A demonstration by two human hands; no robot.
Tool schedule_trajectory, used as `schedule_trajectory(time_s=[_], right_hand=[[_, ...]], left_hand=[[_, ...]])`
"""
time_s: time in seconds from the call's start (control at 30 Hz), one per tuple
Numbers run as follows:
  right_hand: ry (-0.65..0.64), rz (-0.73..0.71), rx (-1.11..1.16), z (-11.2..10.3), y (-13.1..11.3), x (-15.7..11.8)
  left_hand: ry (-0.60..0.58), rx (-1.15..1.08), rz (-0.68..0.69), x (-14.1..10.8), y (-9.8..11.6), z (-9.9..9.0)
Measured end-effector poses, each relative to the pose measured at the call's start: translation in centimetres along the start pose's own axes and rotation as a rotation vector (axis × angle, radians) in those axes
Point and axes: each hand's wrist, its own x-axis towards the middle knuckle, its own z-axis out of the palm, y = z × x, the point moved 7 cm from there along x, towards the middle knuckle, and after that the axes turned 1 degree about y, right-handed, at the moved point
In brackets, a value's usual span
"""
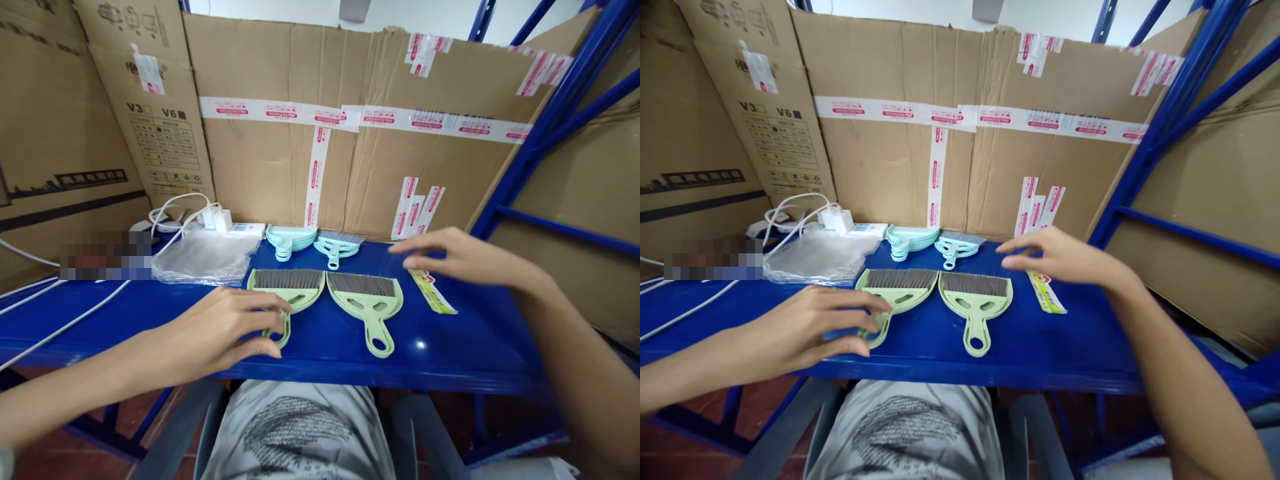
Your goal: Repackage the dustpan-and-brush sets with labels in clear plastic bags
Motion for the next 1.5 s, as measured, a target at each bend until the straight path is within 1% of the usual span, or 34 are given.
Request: schedule_trajectory(time_s=[0.03,0.07,0.1,0.13,0.17,0.2,0.23,0.27,0.3,0.33,0.37,0.4,0.43,0.47,0.5,0.6,0.7,0.8,0.87,0.93,1.0,1.03,1.07,1.1,1.17,1.2,1.23,1.27,1.33,1.43,1.5], right_hand=[[-0.005,0.077,-0.035,-1.1,2.5,1.1],[-0.050,0.141,-0.061,-1.6,4.7,2.1],[-0.110,0.193,-0.065,-1.7,6.2,3.0],[-0.172,0.231,-0.044,-1.3,7.0,3.7],[-0.224,0.242,0.006,-0.7,6.9,4.3],[-0.269,0.222,0.075,0.3,5.8,4.6],[-0.322,0.173,0.154,1.5,3.9,4.7],[-0.366,0.092,0.235,2.7,1.5,4.5],[-0.436,0.011,0.303,4.2,-1.2,3.9],[-0.514,-0.059,0.367,5.6,-3.7,3.1],[-0.591,-0.110,0.404,6.8,-5.8,2.2],[-0.622,-0.147,0.414,7.8,-7.3,1.4],[-0.637,-0.176,0.403,8.5,-8.3,0.8],[-0.630,-0.190,0.379,8.9,-8.8,0.4],[-0.605,-0.195,0.349,9.1,-9.0,0.2],[-0.506,-0.183,0.277,9.0,-8.5,0.4],[-0.459,-0.215,0.266,8.8,-8.6,0.6],[-0.483,-0.290,0.325,9.1,-9.5,0.2],[-0.489,-0.317,0.383,9.2,-9.7,0.1],[-0.502,-0.310,0.457,9.1,-9.3,0.2],[-0.522,-0.254,0.512,8.9,-8.1,0.7],[-0.507,-0.206,0.513,8.8,-7.1,1.1],[-0.458,-0.149,0.489,8.6,-6.0,1.7],[-0.370,-0.094,0.440,8.2,-4.7,2.3],[-0.132,-0.037,0.299,7.5,-2.3,3.6],[-0.023,-0.047,0.229,7.5,-1.6,4.0],[0.055,-0.076,0.172,7.7,-1.2,4.3],[0.102,-0.114,0.129,8.2,-1.0,4.5],[0.113,-0.165,0.078,9.8,-0.9,4.9],[0.037,-0.174,0.039,12.0,-0.8,5.5],[-0.020,-0.163,0.027,12.7,-0.7,5.8]], left_hand=[[-0.020,0.014,-0.007,0.4,-0.2,-0.5],[-0.041,0.036,-0.006,1.1,-0.3,-1.0],[-0.061,0.061,0.004,1.8,-0.4,-1.4],[-0.073,0.080,0.018,2.8,-0.5,-1.8],[-0.092,0.092,0.046,3.8,-0.7,-1.9],[-0.125,0.106,0.068,4.8,-1.0,-1.7],[-0.152,0.129,0.087,5.7,-1.5,-1.3],[-0.162,0.163,0.100,6.5,-2.2,-0.9],[-0.141,0.208,0.098,7.1,-3.2,-0.6],[-0.096,0.267,0.094,7.5,-4.3,-0.3],[-0.024,0.330,0.090,7.6,-5.4,-0.2],[0.067,0.399,0.083,7.4,-6.6,-0.2],[0.155,0.486,0.074,7.0,-7.7,-0.3],[0.211,0.570,0.082,6.4,-8.6,-0.3],[0.226,0.624,0.111,5.9,-9.2,-0.1],[0.329,0.667,0.076,4.8,-10.7,-1.2],[0.384,0.682,0.032,4.7,-11.0,-2.1],[0.382,0.675,0.012,4.9,-11.1,-2.0],[0.363,0.659,0.004,4.9,-11.5,-1.5],[0.336,0.646,-0.011,4.9,-12.2,-1.0],[0.285,0.629,-0.038,4.9,-13.1,-0.6],[0.249,0.616,-0.052,5.0,-13.5,-0.3],[0.211,0.599,-0.065,5.0,-13.8,0.0],[0.173,0.579,-0.076,5.0,-14.1,0.4],[0.113,0.548,-0.106,5.1,-14.6,1.0],[0.091,0.537,-0.125,5.2,-14.8,1.4],[0.069,0.529,-0.146,5.2,-15.1,1.7],[0.048,0.520,-0.165,5.3,-15.3,2.0],[0.007,0.496,-0.191,5.4,-15.8,2.7],[-0.022,0.433,-0.200,5.6,-16.6,3.2],[-0.020,0.391,-0.194,5.7,-17.1,3.4]])
